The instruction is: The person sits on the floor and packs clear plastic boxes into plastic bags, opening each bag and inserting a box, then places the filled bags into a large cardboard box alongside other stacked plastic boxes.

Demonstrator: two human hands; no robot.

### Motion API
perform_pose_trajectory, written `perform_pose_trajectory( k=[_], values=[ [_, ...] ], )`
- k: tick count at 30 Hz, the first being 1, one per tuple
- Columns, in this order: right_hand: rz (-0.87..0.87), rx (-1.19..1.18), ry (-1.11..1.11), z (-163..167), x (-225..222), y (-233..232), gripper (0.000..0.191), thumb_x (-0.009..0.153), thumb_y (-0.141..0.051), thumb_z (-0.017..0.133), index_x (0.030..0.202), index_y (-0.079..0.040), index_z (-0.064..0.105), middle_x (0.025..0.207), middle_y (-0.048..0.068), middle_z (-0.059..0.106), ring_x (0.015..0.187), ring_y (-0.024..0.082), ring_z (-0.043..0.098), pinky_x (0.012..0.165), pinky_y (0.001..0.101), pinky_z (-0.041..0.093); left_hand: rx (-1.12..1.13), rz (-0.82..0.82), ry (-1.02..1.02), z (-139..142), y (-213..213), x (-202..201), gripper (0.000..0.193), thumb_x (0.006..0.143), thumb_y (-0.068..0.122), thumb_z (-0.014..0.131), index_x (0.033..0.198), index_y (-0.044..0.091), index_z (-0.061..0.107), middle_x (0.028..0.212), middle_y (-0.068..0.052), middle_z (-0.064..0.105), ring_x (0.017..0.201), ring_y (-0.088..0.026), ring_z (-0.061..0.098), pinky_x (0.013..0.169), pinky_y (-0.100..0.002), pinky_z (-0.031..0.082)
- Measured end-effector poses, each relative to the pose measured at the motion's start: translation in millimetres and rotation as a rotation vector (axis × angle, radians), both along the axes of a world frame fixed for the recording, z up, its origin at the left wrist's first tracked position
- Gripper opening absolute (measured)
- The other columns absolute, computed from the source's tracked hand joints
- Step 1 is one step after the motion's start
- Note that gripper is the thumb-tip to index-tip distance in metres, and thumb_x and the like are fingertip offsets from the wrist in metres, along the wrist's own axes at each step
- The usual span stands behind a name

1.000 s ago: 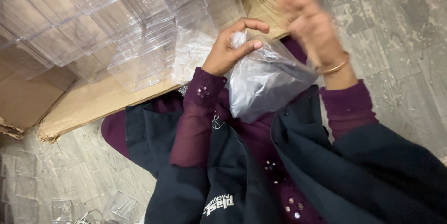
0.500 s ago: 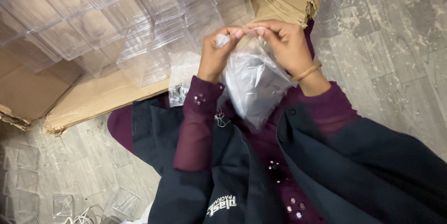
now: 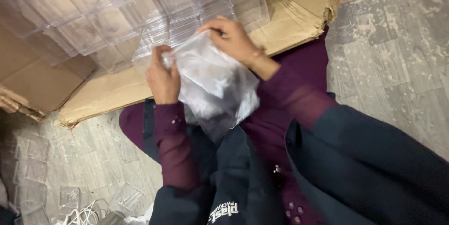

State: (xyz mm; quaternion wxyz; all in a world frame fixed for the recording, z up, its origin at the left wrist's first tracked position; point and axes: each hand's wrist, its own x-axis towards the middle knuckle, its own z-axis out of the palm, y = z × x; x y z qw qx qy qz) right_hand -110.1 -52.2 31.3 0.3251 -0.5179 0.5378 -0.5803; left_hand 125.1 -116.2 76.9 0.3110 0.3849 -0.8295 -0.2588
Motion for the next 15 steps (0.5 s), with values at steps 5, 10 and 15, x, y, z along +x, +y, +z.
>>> perform_pose_trajectory(
  k=[5, 10, 15],
  values=[
    [-0.123, 0.009, 0.354, -8.5, 35.9, -10.1, 0.032, 0.100, -0.009, 0.071, 0.131, -0.018, 0.071, 0.112, 0.007, 0.061, 0.090, 0.018, 0.065, 0.077, 0.0293, 0.059, -0.160, 0.166, -0.177, -8.9, -3.8, -2.8, 0.049, 0.087, -0.007, 0.064, 0.133, 0.010, 0.062, 0.105, -0.022, 0.068, 0.094, -0.046, 0.065, 0.077, -0.050, 0.047],
    [-0.315, -0.051, 0.428, 26.5, 14.9, 62.9, 0.043, 0.096, 0.002, 0.065, 0.133, -0.018, 0.068, 0.128, 0.005, 0.065, 0.108, 0.020, 0.070, 0.090, 0.0292, 0.062, 0.458, -0.161, 0.324, -20.0, 6.4, -11.5, 0.038, 0.101, -0.002, 0.054, 0.137, 0.008, 0.059, 0.126, -0.005, 0.067, 0.082, -0.018, 0.060, 0.073, -0.030, 0.049],
    [-0.310, 0.052, -0.038, 60.6, -5.8, 136.6, 0.036, 0.104, 0.006, 0.058, 0.135, -0.009, 0.067, 0.112, 0.002, 0.060, 0.095, 0.010, 0.060, 0.083, 0.0207, 0.052, 0.820, -0.403, 0.563, -14.3, 34.2, -54.0, 0.024, 0.104, 0.005, 0.059, 0.127, -0.001, 0.063, 0.093, 0.000, 0.061, 0.074, -0.005, 0.053, 0.068, -0.024, 0.047]
  ],
)
